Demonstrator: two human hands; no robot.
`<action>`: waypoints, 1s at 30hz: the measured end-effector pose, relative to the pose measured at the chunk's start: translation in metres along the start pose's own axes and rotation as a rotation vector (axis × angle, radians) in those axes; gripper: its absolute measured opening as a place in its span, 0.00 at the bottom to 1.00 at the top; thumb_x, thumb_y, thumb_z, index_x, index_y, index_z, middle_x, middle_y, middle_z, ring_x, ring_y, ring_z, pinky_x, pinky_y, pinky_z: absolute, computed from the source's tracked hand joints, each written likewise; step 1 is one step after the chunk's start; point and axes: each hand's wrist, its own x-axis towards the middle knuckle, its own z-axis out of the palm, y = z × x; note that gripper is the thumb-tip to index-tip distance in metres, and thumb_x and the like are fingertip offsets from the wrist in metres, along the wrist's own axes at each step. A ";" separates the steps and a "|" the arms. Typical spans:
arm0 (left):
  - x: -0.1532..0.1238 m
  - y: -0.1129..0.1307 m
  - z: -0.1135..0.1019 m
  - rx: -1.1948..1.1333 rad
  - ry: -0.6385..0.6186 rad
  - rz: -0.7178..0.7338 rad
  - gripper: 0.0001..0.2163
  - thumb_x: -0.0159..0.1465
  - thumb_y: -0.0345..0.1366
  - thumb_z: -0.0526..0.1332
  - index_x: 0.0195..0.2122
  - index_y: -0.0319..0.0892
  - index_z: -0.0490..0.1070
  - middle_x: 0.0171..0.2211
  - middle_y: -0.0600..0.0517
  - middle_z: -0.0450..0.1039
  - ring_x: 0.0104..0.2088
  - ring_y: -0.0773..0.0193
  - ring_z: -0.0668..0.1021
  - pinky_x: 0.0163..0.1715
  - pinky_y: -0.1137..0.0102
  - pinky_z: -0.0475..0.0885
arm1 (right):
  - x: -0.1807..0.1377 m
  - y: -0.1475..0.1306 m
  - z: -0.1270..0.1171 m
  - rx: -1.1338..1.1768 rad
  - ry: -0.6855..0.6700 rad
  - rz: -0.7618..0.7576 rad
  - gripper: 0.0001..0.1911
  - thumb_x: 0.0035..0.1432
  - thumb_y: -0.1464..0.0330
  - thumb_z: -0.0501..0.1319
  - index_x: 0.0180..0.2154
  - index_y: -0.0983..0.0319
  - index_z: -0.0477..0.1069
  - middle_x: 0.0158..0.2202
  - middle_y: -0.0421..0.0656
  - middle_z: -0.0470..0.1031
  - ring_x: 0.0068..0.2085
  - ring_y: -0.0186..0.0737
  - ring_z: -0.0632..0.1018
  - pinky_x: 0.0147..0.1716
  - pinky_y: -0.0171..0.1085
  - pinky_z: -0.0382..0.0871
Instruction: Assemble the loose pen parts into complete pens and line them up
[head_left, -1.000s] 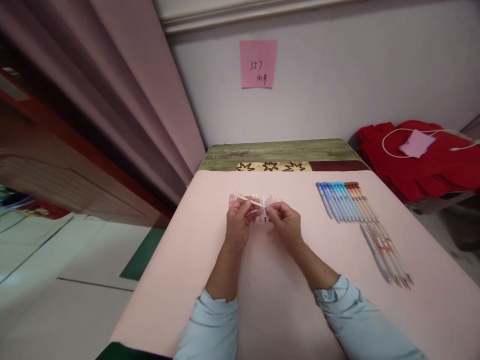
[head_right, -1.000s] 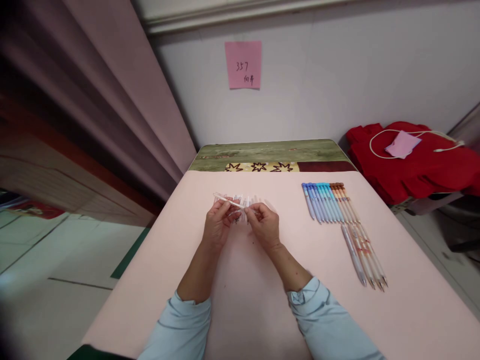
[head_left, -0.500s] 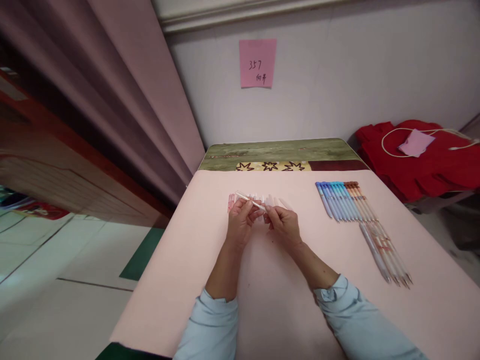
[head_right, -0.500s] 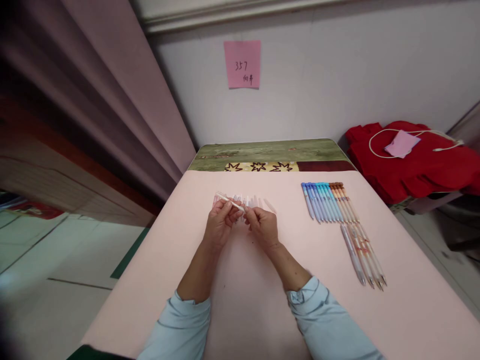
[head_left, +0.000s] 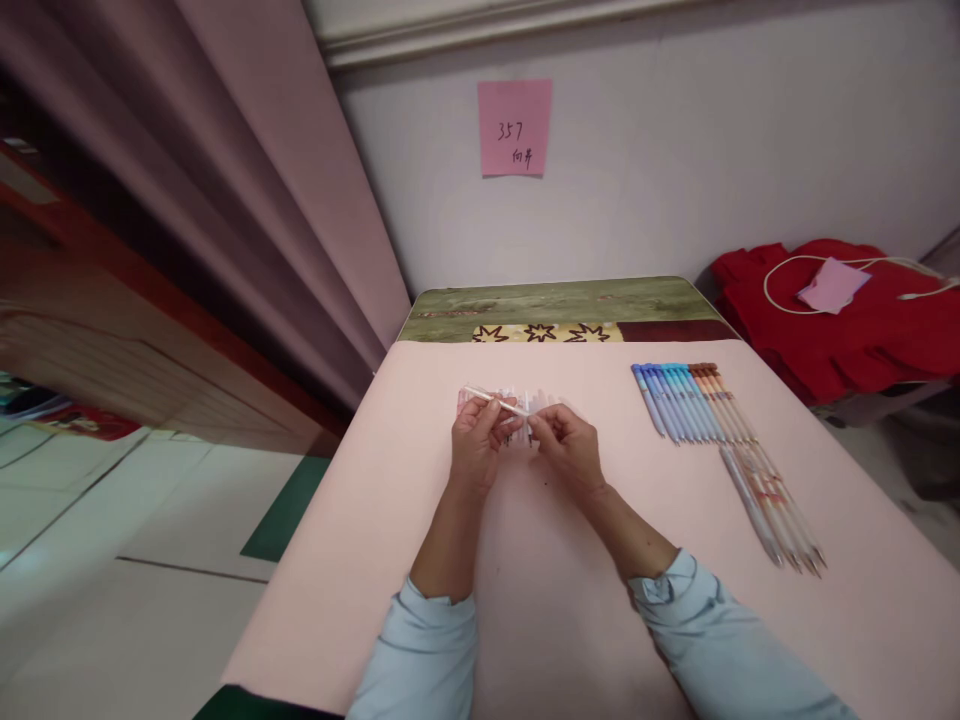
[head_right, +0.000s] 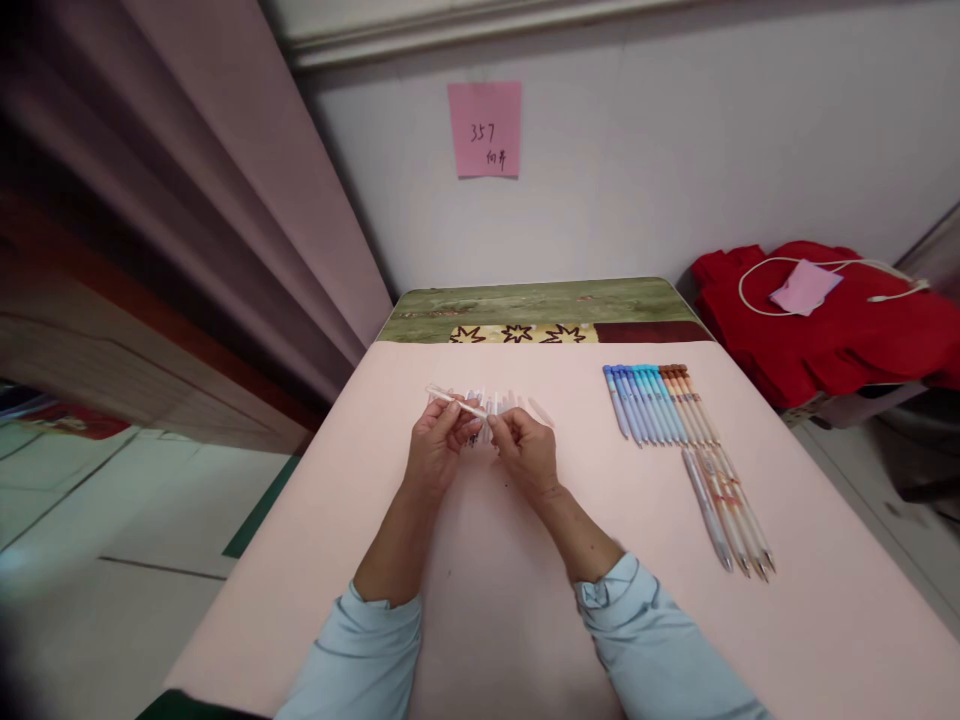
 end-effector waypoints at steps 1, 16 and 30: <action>-0.001 0.000 0.000 0.005 -0.003 -0.009 0.12 0.56 0.36 0.71 0.36 0.37 0.72 0.37 0.45 0.79 0.35 0.64 0.81 0.33 0.72 0.78 | 0.000 0.000 -0.001 -0.013 -0.015 0.002 0.17 0.62 0.54 0.60 0.28 0.60 0.70 0.21 0.38 0.73 0.21 0.33 0.72 0.23 0.32 0.67; 0.001 0.000 -0.003 0.032 -0.002 0.011 0.12 0.55 0.37 0.71 0.35 0.37 0.72 0.36 0.46 0.79 0.33 0.66 0.80 0.34 0.72 0.78 | 0.000 0.002 -0.002 -0.093 -0.024 -0.037 0.18 0.63 0.54 0.58 0.29 0.59 0.70 0.21 0.37 0.72 0.21 0.32 0.71 0.24 0.31 0.65; 0.001 0.001 -0.003 0.063 0.000 0.007 0.12 0.55 0.37 0.71 0.35 0.37 0.72 0.35 0.46 0.79 0.33 0.66 0.80 0.34 0.72 0.77 | 0.001 0.001 -0.003 -0.132 -0.059 -0.057 0.21 0.66 0.54 0.55 0.26 0.60 0.70 0.20 0.37 0.72 0.22 0.31 0.71 0.25 0.31 0.64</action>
